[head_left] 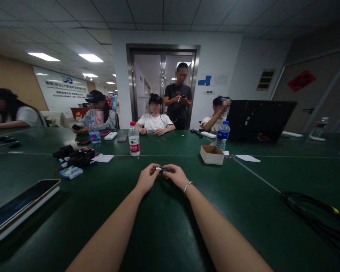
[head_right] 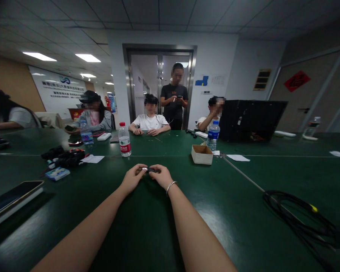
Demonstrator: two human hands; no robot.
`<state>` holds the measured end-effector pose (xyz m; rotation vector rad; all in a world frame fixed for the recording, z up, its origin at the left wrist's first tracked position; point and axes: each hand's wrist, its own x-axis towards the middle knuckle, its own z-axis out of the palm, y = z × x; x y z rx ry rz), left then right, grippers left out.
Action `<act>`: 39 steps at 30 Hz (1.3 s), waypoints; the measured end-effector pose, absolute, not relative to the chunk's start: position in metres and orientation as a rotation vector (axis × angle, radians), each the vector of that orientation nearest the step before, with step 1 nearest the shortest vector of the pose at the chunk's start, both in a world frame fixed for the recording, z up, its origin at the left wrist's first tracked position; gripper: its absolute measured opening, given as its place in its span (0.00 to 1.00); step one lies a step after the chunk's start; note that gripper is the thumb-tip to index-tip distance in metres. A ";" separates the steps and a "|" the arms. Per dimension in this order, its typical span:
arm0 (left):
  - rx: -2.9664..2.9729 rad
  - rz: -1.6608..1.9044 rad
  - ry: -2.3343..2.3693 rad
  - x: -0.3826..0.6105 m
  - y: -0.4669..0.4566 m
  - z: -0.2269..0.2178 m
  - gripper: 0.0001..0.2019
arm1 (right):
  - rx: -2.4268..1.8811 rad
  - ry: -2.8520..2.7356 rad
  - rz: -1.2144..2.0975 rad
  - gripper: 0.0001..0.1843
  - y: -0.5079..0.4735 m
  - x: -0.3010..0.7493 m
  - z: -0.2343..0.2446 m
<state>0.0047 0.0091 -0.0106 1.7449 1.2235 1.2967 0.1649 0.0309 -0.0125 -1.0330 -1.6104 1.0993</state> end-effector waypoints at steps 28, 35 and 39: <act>1.601 1.266 1.123 0.000 0.016 -0.016 0.15 | -0.801 -1.313 1.381 0.19 0.032 0.175 -0.015; 1.605 1.245 1.141 -0.001 0.019 -0.017 0.16 | -0.813 -1.285 1.419 0.22 0.033 0.176 -0.016; 1.590 1.230 1.185 -0.001 0.020 -0.016 0.17 | -0.796 -1.267 1.424 0.23 0.032 0.176 -0.014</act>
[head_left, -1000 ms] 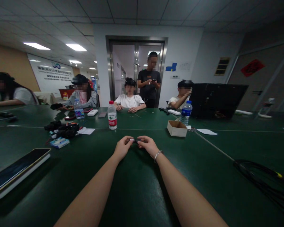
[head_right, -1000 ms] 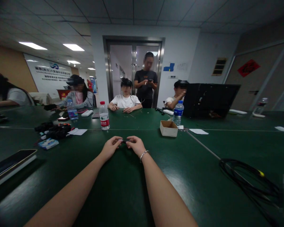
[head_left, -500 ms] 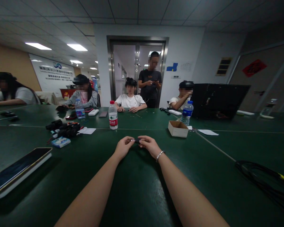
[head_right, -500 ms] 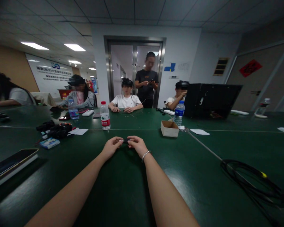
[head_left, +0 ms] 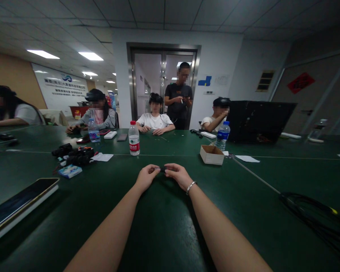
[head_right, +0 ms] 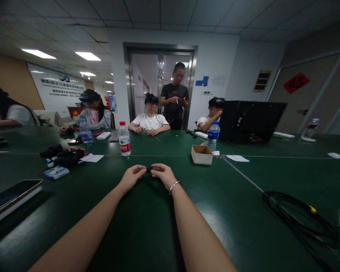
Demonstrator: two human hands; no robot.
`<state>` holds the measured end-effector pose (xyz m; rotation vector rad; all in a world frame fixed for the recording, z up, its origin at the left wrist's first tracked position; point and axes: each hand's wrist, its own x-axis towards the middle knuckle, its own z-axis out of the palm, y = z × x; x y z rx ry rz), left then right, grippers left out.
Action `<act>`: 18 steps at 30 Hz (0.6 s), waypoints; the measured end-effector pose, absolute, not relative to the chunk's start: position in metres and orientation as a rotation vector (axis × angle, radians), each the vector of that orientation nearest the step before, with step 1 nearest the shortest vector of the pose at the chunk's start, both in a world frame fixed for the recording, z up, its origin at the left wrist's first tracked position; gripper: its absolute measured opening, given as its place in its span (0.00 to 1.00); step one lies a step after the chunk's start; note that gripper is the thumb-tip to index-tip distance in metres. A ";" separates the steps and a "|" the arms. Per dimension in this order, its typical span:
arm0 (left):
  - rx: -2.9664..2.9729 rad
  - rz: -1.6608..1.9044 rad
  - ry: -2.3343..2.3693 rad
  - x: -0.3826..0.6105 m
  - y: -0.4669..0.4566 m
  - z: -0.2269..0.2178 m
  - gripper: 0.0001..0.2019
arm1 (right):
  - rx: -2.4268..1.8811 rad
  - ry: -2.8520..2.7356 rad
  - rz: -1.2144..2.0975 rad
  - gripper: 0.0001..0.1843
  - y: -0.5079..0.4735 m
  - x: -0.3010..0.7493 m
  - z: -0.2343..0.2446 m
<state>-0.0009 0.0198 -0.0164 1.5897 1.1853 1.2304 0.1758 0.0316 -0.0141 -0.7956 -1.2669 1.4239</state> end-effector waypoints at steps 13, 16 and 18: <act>1.547 1.207 1.200 0.000 0.020 -0.015 0.18 | -0.813 -1.320 1.393 0.23 0.032 0.178 -0.015; 1.536 1.208 1.202 0.001 0.021 -0.015 0.20 | -0.824 -1.327 1.382 0.23 0.033 0.178 -0.016; 1.541 1.201 1.225 0.001 0.021 -0.015 0.20 | -0.823 -1.328 1.385 0.23 0.034 0.178 -0.017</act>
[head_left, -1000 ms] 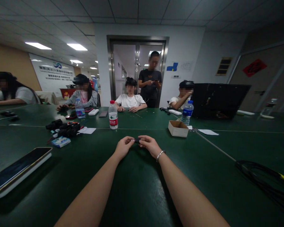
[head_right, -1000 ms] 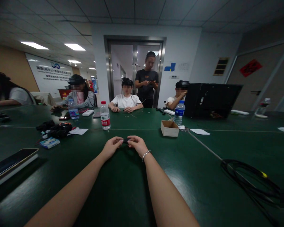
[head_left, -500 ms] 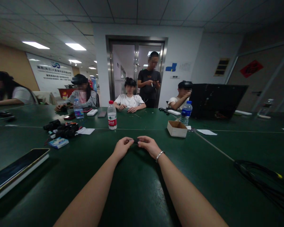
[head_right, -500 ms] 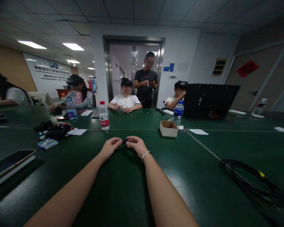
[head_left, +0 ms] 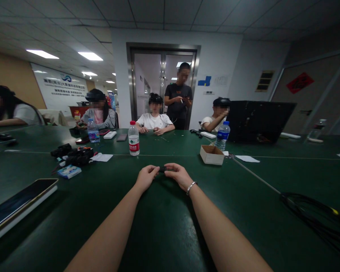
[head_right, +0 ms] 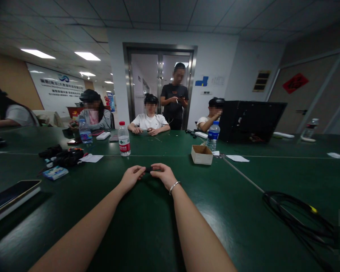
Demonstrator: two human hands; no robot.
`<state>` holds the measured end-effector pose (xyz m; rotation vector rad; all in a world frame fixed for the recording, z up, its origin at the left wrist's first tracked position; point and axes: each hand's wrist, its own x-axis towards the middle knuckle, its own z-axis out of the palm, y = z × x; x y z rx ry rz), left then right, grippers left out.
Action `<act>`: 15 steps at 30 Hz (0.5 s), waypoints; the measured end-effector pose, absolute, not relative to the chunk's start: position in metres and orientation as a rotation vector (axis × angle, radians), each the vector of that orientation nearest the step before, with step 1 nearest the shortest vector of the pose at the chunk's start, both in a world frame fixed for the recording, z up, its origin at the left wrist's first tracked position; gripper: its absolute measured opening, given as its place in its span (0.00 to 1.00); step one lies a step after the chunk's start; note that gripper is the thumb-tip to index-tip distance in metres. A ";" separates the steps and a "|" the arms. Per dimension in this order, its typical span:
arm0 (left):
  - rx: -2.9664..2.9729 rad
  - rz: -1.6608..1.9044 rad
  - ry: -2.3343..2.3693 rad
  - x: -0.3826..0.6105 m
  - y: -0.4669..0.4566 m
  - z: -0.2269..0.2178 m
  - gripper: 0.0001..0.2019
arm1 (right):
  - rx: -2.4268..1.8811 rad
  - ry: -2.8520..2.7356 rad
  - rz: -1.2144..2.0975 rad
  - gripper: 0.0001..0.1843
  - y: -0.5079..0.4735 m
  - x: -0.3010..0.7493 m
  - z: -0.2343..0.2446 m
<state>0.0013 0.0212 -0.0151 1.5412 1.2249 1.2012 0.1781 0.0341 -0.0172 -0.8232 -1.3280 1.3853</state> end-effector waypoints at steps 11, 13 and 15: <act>1.548 1.219 1.242 0.003 0.020 -0.013 0.18 | -0.821 -1.315 1.389 0.22 0.034 0.177 -0.017; 1.550 1.235 1.204 0.002 0.018 -0.012 0.17 | -0.804 -1.287 1.418 0.21 0.032 0.176 -0.015; 1.567 1.242 1.154 0.002 0.017 -0.011 0.16 | -0.790 -1.264 1.442 0.20 0.031 0.176 -0.013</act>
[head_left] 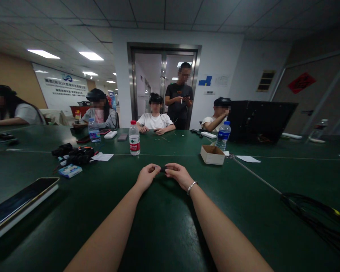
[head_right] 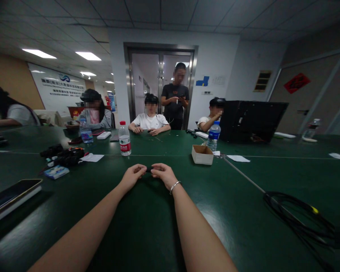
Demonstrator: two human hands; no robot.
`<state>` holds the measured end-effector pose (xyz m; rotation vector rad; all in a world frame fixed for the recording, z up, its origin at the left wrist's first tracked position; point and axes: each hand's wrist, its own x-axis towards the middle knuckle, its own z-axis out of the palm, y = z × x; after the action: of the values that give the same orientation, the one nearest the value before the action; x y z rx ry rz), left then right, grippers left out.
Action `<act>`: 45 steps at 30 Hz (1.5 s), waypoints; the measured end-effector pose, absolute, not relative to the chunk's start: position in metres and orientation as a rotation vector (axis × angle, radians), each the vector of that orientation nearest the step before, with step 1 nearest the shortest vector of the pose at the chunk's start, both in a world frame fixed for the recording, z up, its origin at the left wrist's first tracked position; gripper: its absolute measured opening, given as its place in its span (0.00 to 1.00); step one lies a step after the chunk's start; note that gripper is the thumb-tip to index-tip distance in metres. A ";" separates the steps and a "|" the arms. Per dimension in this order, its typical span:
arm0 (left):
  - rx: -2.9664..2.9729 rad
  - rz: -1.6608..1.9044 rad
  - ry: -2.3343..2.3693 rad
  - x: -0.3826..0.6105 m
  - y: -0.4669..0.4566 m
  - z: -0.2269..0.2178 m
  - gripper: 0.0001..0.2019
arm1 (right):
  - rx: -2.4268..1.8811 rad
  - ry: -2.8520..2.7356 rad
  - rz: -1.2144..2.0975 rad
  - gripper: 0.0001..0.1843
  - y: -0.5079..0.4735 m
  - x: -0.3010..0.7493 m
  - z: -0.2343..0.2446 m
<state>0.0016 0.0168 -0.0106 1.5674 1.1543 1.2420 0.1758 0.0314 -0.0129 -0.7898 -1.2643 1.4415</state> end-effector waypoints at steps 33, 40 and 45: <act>1.641 1.408 0.998 0.004 0.016 -0.012 0.17 | -0.794 -1.226 1.473 0.19 0.030 0.175 -0.010; 1.607 1.301 1.045 0.005 0.014 -0.011 0.14 | -0.809 -1.219 1.476 0.18 0.030 0.176 -0.010; 1.576 1.403 1.016 0.005 0.015 -0.011 0.18 | -0.804 -1.214 1.490 0.17 0.030 0.175 -0.009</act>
<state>0.0047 0.0154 -0.0112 1.5761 1.0156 1.4029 0.1751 0.0303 -0.0094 -0.8038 -1.2141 1.4896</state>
